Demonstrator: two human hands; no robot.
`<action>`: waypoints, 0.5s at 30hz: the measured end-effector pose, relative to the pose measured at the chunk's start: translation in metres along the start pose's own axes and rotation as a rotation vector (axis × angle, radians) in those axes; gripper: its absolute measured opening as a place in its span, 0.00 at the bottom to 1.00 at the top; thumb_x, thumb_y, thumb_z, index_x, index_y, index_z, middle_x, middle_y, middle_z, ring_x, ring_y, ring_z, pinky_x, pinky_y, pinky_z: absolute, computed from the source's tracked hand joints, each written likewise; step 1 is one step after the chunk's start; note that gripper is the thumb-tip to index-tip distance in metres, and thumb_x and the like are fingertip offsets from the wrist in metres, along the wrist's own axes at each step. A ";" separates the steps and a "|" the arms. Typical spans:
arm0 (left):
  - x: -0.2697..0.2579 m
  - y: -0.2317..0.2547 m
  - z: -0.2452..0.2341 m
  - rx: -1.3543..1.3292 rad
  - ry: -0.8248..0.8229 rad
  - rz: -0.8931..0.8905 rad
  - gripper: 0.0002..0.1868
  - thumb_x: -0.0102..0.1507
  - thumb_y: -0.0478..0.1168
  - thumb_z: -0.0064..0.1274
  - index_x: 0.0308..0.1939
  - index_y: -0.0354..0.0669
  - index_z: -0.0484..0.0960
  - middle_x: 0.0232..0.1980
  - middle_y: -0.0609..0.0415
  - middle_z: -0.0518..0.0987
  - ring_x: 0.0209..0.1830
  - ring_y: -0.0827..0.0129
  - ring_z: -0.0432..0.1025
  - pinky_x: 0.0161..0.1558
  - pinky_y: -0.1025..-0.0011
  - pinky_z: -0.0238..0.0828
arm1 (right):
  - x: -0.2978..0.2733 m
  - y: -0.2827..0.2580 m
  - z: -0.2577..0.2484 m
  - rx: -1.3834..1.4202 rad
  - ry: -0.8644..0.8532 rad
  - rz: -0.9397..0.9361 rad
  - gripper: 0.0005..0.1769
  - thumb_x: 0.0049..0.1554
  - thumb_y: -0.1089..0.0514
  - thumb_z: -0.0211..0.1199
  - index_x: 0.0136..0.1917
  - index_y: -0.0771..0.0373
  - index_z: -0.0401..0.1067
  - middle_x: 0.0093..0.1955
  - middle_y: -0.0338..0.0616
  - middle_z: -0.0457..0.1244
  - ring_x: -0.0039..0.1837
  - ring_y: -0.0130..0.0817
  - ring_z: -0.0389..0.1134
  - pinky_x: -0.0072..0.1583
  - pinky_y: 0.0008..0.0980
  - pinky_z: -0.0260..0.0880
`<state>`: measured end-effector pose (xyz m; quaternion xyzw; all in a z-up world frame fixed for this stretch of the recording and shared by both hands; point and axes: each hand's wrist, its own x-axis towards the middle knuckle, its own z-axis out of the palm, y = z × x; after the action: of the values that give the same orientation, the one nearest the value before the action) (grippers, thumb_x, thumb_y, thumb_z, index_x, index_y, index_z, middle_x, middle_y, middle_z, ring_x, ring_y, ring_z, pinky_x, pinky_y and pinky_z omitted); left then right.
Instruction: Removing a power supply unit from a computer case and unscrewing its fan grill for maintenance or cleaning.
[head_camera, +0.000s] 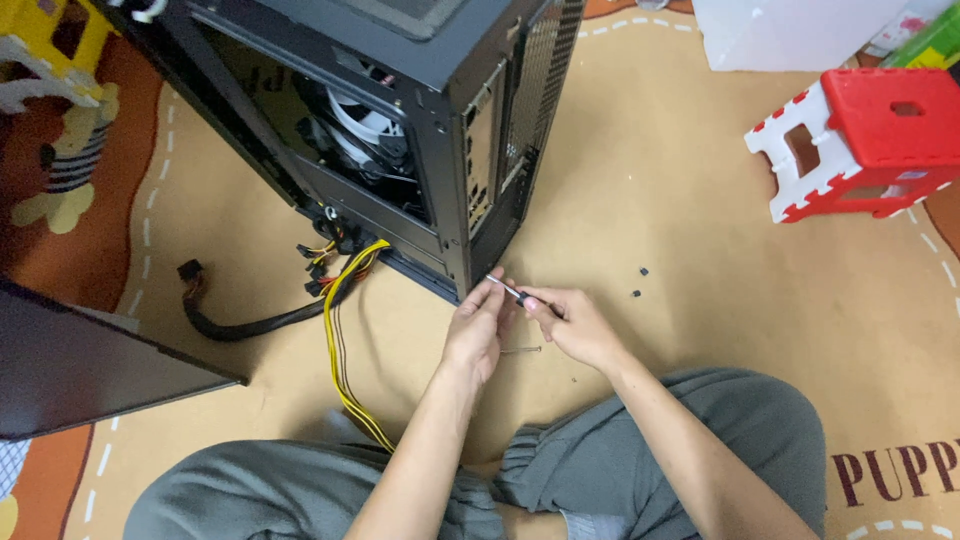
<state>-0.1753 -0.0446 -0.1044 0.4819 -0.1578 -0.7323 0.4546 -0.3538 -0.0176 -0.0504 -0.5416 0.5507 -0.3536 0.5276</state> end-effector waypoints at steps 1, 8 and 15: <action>0.004 -0.002 -0.001 0.003 0.002 -0.009 0.22 0.81 0.46 0.54 0.80 0.60 0.81 0.68 0.63 0.86 0.63 0.74 0.77 0.64 0.75 0.67 | 0.004 0.010 -0.001 0.003 0.003 0.009 0.23 0.73 0.61 0.60 0.78 0.71 0.77 0.47 0.54 0.73 0.34 0.27 0.67 0.41 0.29 0.72; 0.004 -0.003 0.009 -0.119 0.075 0.090 0.24 0.76 0.43 0.64 0.77 0.48 0.86 0.67 0.51 0.91 0.66 0.71 0.83 0.65 0.79 0.75 | 0.007 -0.012 0.009 0.124 0.057 0.156 0.18 0.75 0.53 0.61 0.60 0.66 0.86 0.25 0.42 0.62 0.27 0.25 0.58 0.33 0.23 0.58; 0.007 -0.005 0.008 -0.315 0.105 0.060 0.22 0.76 0.38 0.63 0.75 0.43 0.85 0.68 0.48 0.90 0.68 0.69 0.83 0.63 0.84 0.79 | -0.011 -0.043 0.008 0.703 0.075 0.627 0.32 0.75 0.37 0.62 0.65 0.72 0.77 0.42 0.45 0.69 0.25 0.14 0.50 0.24 0.16 0.46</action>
<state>-0.1853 -0.0492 -0.1075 0.4373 -0.0317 -0.7078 0.5538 -0.3377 -0.0122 -0.0083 -0.1247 0.5533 -0.3613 0.7401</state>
